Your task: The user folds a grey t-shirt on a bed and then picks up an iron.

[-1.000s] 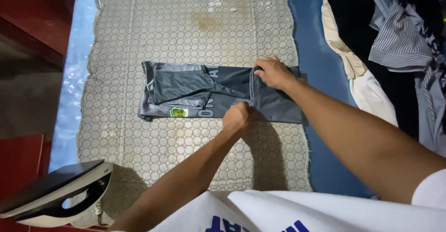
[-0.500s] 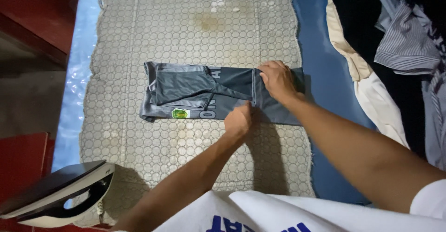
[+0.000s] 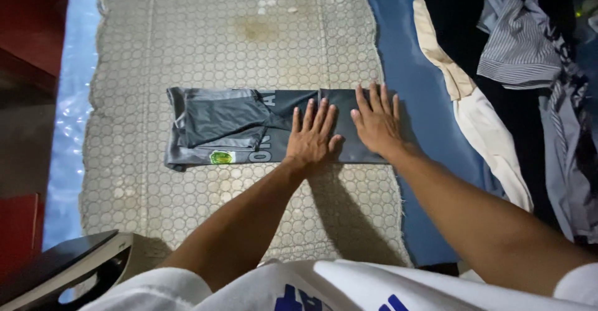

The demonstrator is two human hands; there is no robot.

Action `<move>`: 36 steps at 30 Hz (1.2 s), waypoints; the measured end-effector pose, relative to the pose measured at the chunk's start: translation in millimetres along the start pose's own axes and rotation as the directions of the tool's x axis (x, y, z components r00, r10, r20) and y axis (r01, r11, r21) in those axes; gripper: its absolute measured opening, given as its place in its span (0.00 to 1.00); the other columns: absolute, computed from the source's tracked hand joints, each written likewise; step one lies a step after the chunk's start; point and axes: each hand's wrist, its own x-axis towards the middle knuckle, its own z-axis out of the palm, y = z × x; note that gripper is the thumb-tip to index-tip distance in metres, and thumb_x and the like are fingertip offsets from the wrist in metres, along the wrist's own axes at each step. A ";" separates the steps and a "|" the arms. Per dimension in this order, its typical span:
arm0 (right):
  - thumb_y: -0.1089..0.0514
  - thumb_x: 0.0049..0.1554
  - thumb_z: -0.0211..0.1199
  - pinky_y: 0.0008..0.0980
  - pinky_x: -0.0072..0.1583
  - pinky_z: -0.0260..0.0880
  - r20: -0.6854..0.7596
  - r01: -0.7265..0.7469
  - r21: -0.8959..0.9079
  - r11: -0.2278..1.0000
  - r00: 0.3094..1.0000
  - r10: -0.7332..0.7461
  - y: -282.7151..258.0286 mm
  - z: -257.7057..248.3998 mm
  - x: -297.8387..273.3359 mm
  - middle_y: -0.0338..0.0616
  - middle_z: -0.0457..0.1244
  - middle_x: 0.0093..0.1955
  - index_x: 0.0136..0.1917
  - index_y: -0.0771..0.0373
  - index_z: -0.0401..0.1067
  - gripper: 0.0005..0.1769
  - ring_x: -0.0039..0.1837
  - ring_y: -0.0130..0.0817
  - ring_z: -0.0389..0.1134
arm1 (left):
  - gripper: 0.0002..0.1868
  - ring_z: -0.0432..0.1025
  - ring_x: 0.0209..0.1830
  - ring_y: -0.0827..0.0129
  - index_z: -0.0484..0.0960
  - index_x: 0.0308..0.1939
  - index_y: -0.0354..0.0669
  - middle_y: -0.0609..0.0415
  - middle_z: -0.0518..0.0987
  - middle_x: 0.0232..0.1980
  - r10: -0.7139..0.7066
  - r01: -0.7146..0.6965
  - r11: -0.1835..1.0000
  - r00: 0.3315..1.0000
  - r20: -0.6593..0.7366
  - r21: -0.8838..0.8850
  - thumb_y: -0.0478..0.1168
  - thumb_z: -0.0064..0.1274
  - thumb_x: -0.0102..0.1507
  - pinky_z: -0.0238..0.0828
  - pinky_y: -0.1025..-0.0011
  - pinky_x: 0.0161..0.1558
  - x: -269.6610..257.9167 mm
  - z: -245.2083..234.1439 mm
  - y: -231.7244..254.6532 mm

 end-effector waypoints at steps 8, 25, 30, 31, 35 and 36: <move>0.40 0.62 0.59 0.63 0.73 0.43 -0.024 -0.161 -0.017 0.987 0.987 0.160 31.7 12.5 5.7 0.66 0.46 0.79 0.78 0.62 0.53 0.40 0.79 0.66 0.41 | 0.41 0.35 0.84 0.49 0.47 0.81 0.47 0.48 0.45 0.84 -0.011 0.011 1.000 1.000 0.021 -0.003 0.61 0.35 0.70 0.25 0.39 0.76 2.3 -15.7 2.5; 0.40 0.62 0.72 0.50 0.56 0.67 0.271 -0.585 0.411 0.699 0.811 0.519 74.6 31.9 -17.3 0.62 0.65 0.56 0.59 0.76 0.66 0.35 0.56 0.51 0.65 | 0.38 0.38 0.83 0.52 0.46 0.78 0.35 0.43 0.46 0.83 0.082 -0.078 0.995 0.994 0.073 -0.063 0.57 0.32 0.72 0.33 0.52 0.78 -2.9 13.6 19.2; 0.45 0.57 0.67 0.43 0.62 0.69 0.520 -0.707 0.671 0.224 0.664 0.536 14.4 -20.7 -9.3 0.51 0.65 0.64 0.72 0.68 0.63 0.38 0.61 0.41 0.68 | 0.37 0.42 0.84 0.49 0.47 0.81 0.34 0.39 0.48 0.84 0.117 -0.118 0.990 0.993 -0.021 -0.081 0.38 0.37 0.68 0.40 0.55 0.79 -20.0 4.4 54.3; 0.45 0.57 0.67 0.43 0.62 0.69 0.517 -0.705 0.672 0.228 0.667 0.537 13.3 -13.6 -2.9 0.51 0.65 0.64 0.72 0.68 0.63 0.38 0.61 0.41 0.68 | 0.37 0.42 0.84 0.49 0.47 0.81 0.34 0.39 0.48 0.84 0.116 -0.118 0.990 0.993 -0.026 -0.082 0.38 0.37 0.68 0.40 0.55 0.79 -17.6 10.0 56.9; 0.50 0.56 0.69 0.41 0.62 0.66 0.575 -0.728 0.679 0.099 0.611 0.545 35.8 -8.8 2.5 0.48 0.64 0.65 0.70 0.63 0.63 0.33 0.61 0.38 0.65 | 0.36 0.50 0.83 0.48 0.50 0.79 0.28 0.36 0.55 0.81 -0.063 0.046 0.989 0.991 -0.118 -0.137 0.34 0.37 0.67 0.46 0.56 0.78 -2.9 35.0 94.6; 0.51 0.56 0.70 0.39 0.62 0.66 0.579 -0.719 0.691 0.069 0.608 0.542 34.7 -5.2 6.0 0.47 0.64 0.64 0.69 0.61 0.62 0.32 0.61 0.37 0.65 | 0.35 0.52 0.82 0.48 0.52 0.79 0.27 0.35 0.58 0.80 -0.143 0.115 0.979 0.976 -0.163 -0.165 0.34 0.37 0.67 0.47 0.57 0.78 -2.1 38.3 95.4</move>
